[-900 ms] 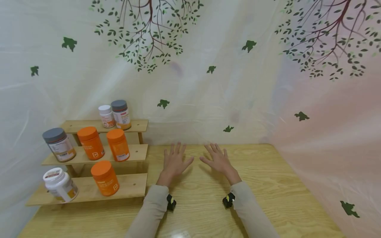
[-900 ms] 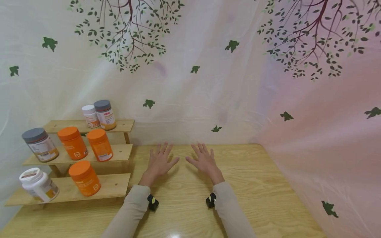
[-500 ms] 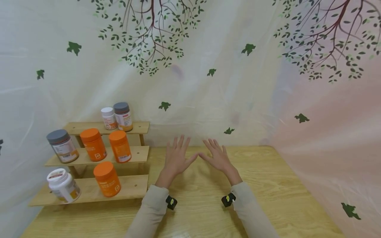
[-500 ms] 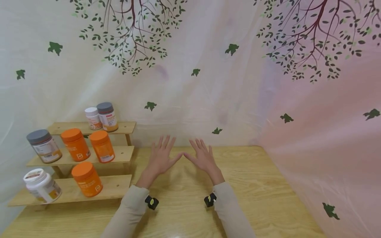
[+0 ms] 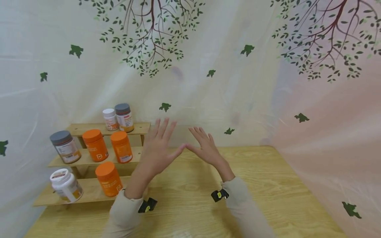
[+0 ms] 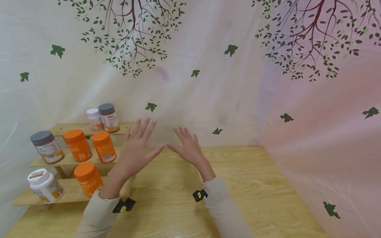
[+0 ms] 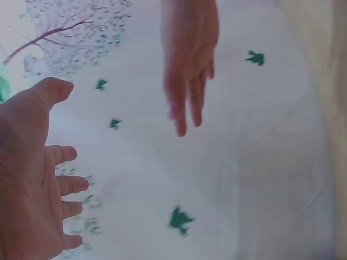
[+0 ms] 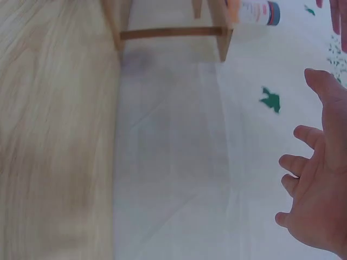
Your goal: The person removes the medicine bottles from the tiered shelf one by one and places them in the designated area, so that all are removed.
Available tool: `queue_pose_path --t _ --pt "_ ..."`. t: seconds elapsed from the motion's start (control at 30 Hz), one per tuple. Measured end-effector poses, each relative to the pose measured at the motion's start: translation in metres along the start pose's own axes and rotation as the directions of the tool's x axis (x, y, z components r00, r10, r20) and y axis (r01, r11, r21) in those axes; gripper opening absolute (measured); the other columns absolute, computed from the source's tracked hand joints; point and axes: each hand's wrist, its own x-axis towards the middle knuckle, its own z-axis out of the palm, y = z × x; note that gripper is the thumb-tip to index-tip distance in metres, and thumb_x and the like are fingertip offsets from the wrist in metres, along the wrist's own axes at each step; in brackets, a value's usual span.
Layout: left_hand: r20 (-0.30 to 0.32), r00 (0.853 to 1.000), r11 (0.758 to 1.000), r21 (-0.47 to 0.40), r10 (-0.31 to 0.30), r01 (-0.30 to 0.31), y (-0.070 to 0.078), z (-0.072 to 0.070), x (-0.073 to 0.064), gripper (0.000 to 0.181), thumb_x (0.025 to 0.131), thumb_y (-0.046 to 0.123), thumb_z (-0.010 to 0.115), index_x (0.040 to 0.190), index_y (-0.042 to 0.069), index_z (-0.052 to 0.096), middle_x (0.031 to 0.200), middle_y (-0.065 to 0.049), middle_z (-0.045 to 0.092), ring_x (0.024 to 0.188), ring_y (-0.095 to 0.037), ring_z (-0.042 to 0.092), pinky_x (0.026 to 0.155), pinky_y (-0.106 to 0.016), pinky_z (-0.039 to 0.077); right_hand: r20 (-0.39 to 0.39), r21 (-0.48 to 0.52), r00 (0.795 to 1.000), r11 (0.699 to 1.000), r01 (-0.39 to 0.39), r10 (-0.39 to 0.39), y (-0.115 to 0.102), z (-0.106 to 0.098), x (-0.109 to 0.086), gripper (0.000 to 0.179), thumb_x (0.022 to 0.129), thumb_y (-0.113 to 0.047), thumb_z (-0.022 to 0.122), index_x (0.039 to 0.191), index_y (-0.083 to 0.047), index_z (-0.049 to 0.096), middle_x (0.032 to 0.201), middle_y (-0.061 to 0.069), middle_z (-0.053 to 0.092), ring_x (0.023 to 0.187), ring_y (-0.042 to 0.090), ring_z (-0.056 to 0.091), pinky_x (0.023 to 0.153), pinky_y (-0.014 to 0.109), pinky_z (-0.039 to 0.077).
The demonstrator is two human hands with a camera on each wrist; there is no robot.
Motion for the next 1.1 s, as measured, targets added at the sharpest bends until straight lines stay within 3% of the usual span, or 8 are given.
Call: queue_pose_path --t 0.23,0.37,0.57,0.67,0.83,1.1 --pt "-0.099 0.995 0.999 -0.037 0.005 -0.009 -0.035 -0.07 -0.037 0.085 0.096 0.049 0.063 0.164 0.025 0.019 0.172 -0.007 0.014 0.159 -0.037 0.008 0.127 -0.061 0.001 0.006 0.029 0.997 0.997 0.075 -0.075 -0.03 0.009 0.014 0.075 0.1 -0.057 0.053 0.163 -0.027 0.025 0.171 0.001 0.019 0.161 0.02 0.005 0.126 0.063 0.001" --pt "-0.147 0.989 0.999 -0.051 -0.014 0.007 -0.056 -0.11 -0.057 0.083 0.097 0.045 0.064 0.164 0.023 0.021 0.172 -0.009 0.015 0.16 -0.036 0.007 0.128 -0.058 0.0 0.009 0.036 0.993 0.992 0.12 -0.12 -0.045 0.015 0.022 0.074 0.1 -0.053 0.056 0.162 -0.024 0.028 0.17 0.002 0.022 0.16 0.022 0.009 0.126 0.063 0.003" --pt "-0.177 0.975 0.987 -0.111 -0.134 0.115 -0.106 -0.152 -0.078 0.08 0.098 0.035 0.066 0.163 0.017 0.024 0.171 -0.013 0.016 0.158 -0.042 0.008 0.124 -0.068 0.002 0.059 -0.018 0.985 0.987 0.161 -0.16 -0.063 0.029 0.03 0.075 0.1 -0.055 0.056 0.163 -0.027 0.025 0.17 0.002 0.023 0.16 0.023 0.011 0.127 0.061 0.007" --pt "-0.158 0.964 0.968 -0.162 -0.216 0.19 -0.143 -0.163 -0.087 0.08 0.1 0.029 0.065 0.164 0.018 0.02 0.172 -0.012 0.009 0.157 -0.045 0.006 0.121 -0.073 0.0 0.096 -0.033 0.981 0.985 0.171 -0.167 -0.071 0.037 0.033 0.076 0.1 -0.056 0.056 0.163 -0.029 0.023 0.171 0.001 0.021 0.16 0.021 0.009 0.128 0.06 0.006" --pt "-0.119 0.951 0.94 -0.227 -0.286 0.254 -0.203 -0.168 -0.101 0.083 0.1 0.019 0.063 0.165 0.018 0.013 0.172 -0.014 0.002 0.157 -0.044 0.001 0.12 -0.073 -0.002 0.132 -0.049 0.975 0.981 0.188 -0.181 -0.078 0.053 0.036 0.077 0.1 -0.057 0.055 0.164 -0.028 0.023 0.17 0.001 0.022 0.16 0.02 0.008 0.128 0.059 0.006" --pt "0.05 0.921 0.88 -0.279 -0.387 0.385 -0.263 -0.154 -0.124 0.093 0.1 0.022 0.062 0.165 0.015 -0.005 0.169 -0.025 -0.007 0.153 -0.053 -0.007 0.118 -0.075 -0.003 0.171 -0.038 0.968 0.981 0.192 -0.183 -0.084 0.072 0.04 0.077 0.099 -0.058 0.056 0.163 -0.029 0.025 0.17 0.002 0.025 0.16 0.024 0.012 0.127 0.062 0.009"
